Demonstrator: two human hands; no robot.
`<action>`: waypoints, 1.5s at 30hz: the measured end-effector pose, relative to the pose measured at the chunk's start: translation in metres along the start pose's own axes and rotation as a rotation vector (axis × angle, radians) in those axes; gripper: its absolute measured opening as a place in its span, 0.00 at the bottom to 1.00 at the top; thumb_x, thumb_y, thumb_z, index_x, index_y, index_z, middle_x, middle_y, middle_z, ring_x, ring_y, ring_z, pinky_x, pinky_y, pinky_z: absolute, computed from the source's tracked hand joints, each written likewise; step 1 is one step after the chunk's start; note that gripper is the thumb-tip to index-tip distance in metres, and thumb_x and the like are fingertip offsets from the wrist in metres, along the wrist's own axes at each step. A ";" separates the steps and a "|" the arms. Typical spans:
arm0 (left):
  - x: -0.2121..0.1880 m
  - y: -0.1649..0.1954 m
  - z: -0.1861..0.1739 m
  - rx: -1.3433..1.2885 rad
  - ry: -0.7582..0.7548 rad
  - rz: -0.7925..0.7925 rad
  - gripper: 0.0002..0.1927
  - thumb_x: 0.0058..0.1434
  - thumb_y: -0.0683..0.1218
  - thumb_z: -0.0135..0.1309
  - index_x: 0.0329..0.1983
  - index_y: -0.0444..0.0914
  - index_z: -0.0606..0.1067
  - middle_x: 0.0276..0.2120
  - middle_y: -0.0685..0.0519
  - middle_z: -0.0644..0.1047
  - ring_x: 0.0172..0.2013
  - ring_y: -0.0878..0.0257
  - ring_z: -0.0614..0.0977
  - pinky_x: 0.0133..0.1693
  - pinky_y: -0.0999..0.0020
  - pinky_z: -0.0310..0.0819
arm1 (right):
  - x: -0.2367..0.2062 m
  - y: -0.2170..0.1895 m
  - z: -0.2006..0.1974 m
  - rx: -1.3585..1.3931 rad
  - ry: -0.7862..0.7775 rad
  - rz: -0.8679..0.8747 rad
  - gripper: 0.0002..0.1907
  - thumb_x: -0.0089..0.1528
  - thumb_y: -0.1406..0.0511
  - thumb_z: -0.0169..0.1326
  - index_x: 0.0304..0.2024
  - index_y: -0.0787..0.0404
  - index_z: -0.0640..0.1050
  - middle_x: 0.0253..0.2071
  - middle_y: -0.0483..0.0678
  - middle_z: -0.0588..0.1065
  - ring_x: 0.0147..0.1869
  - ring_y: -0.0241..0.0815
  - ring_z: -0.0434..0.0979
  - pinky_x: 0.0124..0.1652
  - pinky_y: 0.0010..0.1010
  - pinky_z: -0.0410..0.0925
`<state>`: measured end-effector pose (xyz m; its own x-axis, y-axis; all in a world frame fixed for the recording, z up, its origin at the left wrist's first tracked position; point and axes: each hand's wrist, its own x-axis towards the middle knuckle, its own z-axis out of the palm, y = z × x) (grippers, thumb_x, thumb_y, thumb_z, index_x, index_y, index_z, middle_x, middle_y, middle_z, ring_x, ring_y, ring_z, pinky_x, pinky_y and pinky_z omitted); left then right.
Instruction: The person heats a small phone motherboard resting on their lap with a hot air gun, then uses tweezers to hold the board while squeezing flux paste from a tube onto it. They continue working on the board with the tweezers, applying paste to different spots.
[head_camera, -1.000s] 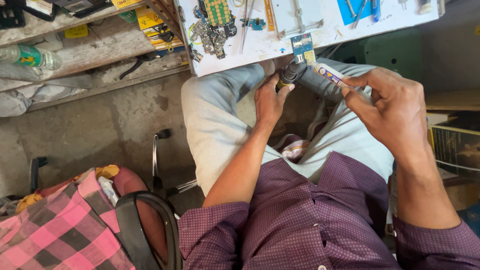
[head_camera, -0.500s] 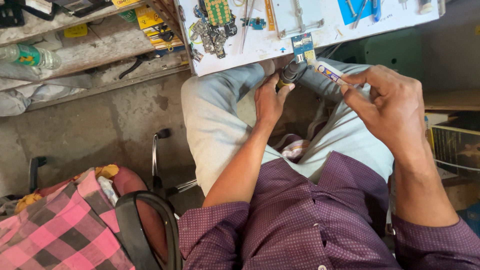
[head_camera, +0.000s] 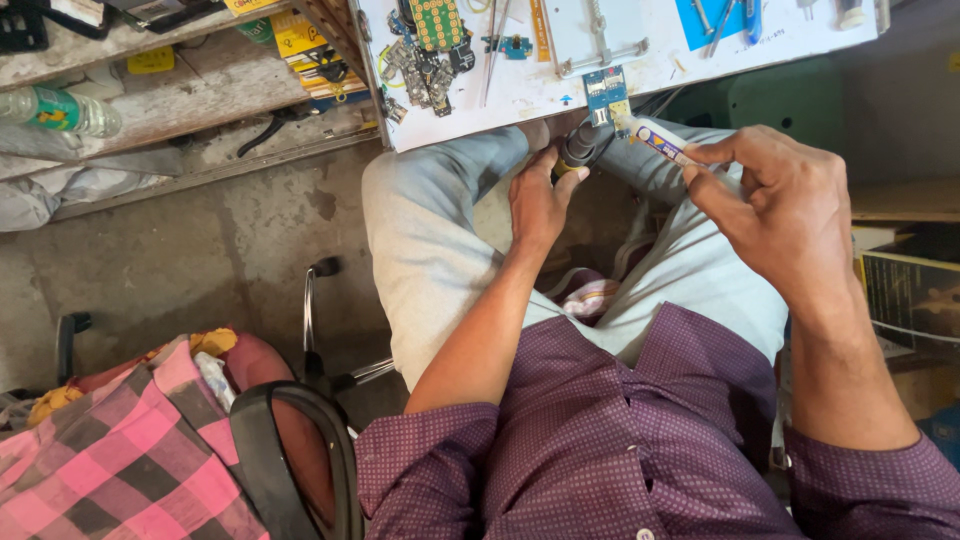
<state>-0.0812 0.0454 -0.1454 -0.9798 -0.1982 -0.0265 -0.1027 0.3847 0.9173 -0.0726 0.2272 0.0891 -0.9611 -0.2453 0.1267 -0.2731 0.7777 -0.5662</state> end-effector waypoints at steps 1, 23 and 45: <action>0.000 0.000 0.000 0.000 0.002 0.002 0.29 0.56 0.47 0.66 0.59 0.31 0.75 0.53 0.39 0.79 0.54 0.46 0.81 0.56 0.58 0.72 | 0.000 0.000 0.000 -0.002 -0.002 0.006 0.09 0.67 0.67 0.66 0.49 0.63 0.83 0.23 0.48 0.65 0.23 0.35 0.59 0.29 0.30 0.55; 0.001 0.003 -0.002 -0.010 -0.017 -0.027 0.29 0.56 0.47 0.65 0.60 0.33 0.75 0.53 0.40 0.79 0.54 0.46 0.81 0.55 0.58 0.73 | 0.010 0.001 -0.006 -0.052 -0.053 -0.082 0.10 0.65 0.67 0.64 0.48 0.63 0.83 0.31 0.50 0.73 0.23 0.35 0.62 0.27 0.28 0.56; 0.000 0.000 0.000 0.001 0.007 0.002 0.27 0.57 0.47 0.65 0.58 0.32 0.75 0.52 0.41 0.80 0.53 0.47 0.81 0.55 0.59 0.73 | 0.021 -0.022 -0.011 -0.051 -0.051 -0.080 0.10 0.61 0.70 0.63 0.45 0.65 0.83 0.27 0.52 0.71 0.21 0.38 0.61 0.26 0.31 0.56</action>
<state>-0.0809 0.0454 -0.1456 -0.9788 -0.2037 -0.0224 -0.1013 0.3858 0.9170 -0.0867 0.2111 0.1130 -0.9332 -0.3359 0.1274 -0.3518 0.7827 -0.5133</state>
